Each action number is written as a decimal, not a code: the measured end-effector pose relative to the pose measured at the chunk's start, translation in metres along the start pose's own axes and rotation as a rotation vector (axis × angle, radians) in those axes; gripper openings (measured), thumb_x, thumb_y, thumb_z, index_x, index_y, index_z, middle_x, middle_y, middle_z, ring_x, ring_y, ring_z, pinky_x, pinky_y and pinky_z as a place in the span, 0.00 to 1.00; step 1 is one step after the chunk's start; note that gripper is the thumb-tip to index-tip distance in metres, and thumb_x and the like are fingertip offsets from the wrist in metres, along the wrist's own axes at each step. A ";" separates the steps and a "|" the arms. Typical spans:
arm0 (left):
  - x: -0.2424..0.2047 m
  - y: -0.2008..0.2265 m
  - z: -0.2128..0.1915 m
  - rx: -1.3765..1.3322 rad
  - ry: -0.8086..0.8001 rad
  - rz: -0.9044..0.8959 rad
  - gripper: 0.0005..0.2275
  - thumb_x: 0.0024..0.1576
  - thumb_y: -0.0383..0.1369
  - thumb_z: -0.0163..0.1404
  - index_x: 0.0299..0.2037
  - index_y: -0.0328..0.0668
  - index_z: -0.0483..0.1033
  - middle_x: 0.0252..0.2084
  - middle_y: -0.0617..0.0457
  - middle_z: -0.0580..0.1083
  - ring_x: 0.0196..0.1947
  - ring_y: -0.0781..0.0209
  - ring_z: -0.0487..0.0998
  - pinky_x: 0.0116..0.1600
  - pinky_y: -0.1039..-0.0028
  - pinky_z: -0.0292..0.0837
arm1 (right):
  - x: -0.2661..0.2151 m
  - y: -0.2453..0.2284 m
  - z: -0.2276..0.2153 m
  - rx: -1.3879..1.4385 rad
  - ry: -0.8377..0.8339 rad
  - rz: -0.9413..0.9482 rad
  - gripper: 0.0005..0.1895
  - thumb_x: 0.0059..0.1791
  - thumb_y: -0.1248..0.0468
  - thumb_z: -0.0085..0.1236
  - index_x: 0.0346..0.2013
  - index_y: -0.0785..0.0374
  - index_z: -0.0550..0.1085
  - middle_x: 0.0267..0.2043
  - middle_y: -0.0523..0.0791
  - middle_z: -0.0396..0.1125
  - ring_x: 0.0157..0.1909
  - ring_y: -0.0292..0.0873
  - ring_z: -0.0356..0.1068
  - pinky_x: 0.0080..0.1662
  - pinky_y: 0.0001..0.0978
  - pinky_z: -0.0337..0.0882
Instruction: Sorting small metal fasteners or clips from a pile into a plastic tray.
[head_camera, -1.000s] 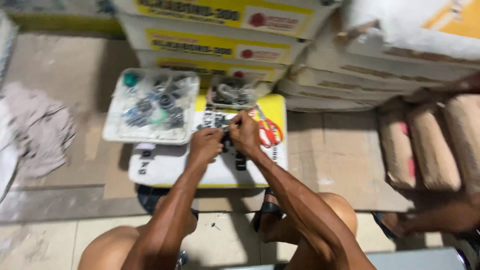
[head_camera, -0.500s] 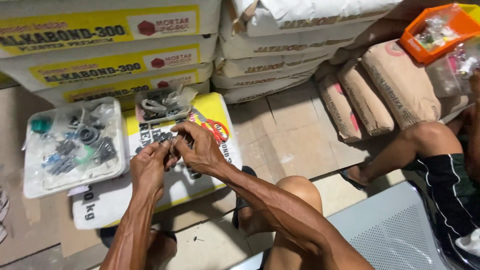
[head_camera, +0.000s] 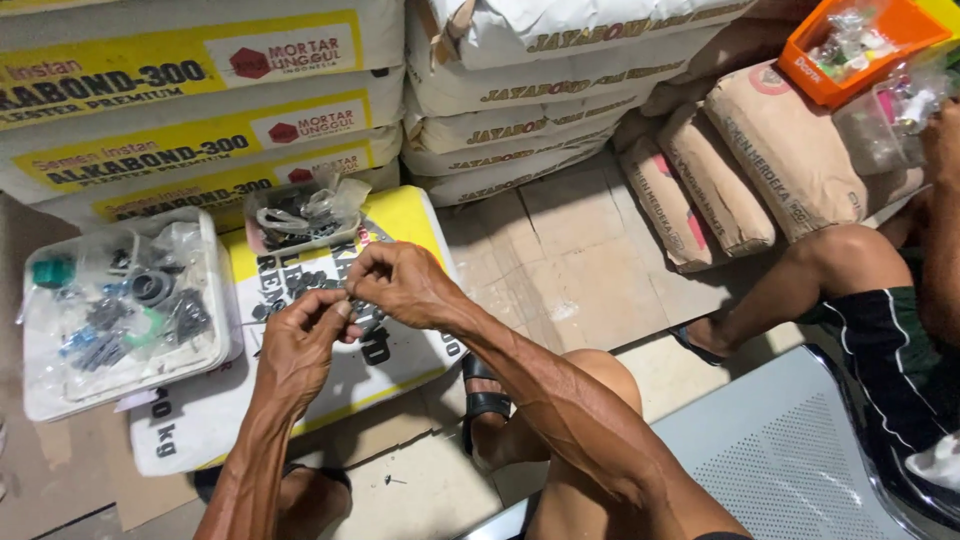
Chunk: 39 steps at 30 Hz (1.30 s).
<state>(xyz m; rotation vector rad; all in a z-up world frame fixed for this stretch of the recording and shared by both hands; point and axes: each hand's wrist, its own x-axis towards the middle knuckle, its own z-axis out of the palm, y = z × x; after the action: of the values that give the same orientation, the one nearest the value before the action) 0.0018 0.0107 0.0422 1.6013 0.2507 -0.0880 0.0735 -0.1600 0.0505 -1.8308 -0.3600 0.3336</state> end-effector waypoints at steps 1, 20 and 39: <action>0.004 -0.010 0.003 0.005 0.019 -0.002 0.07 0.63 0.25 0.52 0.44 0.26 0.80 0.30 0.39 0.77 0.29 0.57 0.80 0.39 0.69 0.82 | 0.003 0.011 -0.001 0.008 -0.017 -0.007 0.05 0.44 0.64 0.63 0.34 0.59 0.81 0.23 0.44 0.68 0.29 0.36 0.68 0.34 0.31 0.71; 0.001 -0.018 0.002 0.286 0.160 0.388 0.05 0.59 0.27 0.55 0.31 0.44 0.81 0.20 0.47 0.77 0.21 0.55 0.78 0.29 0.69 0.73 | -0.002 -0.016 -0.004 0.165 -0.191 -0.055 0.06 0.45 0.73 0.64 0.36 0.70 0.79 0.21 0.47 0.67 0.22 0.35 0.68 0.26 0.26 0.73; 0.002 -0.011 0.012 0.244 0.173 0.099 0.07 0.61 0.31 0.52 0.37 0.34 0.80 0.32 0.34 0.78 0.33 0.36 0.82 0.35 0.54 0.76 | -0.013 0.016 0.023 -0.320 0.080 -0.269 0.09 0.43 0.75 0.66 0.35 0.66 0.76 0.24 0.51 0.73 0.28 0.49 0.75 0.32 0.36 0.76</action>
<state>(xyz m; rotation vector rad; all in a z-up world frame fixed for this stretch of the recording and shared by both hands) 0.0025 -0.0009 0.0304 1.8638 0.3032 0.1009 0.0538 -0.1494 0.0288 -2.0688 -0.6246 0.0156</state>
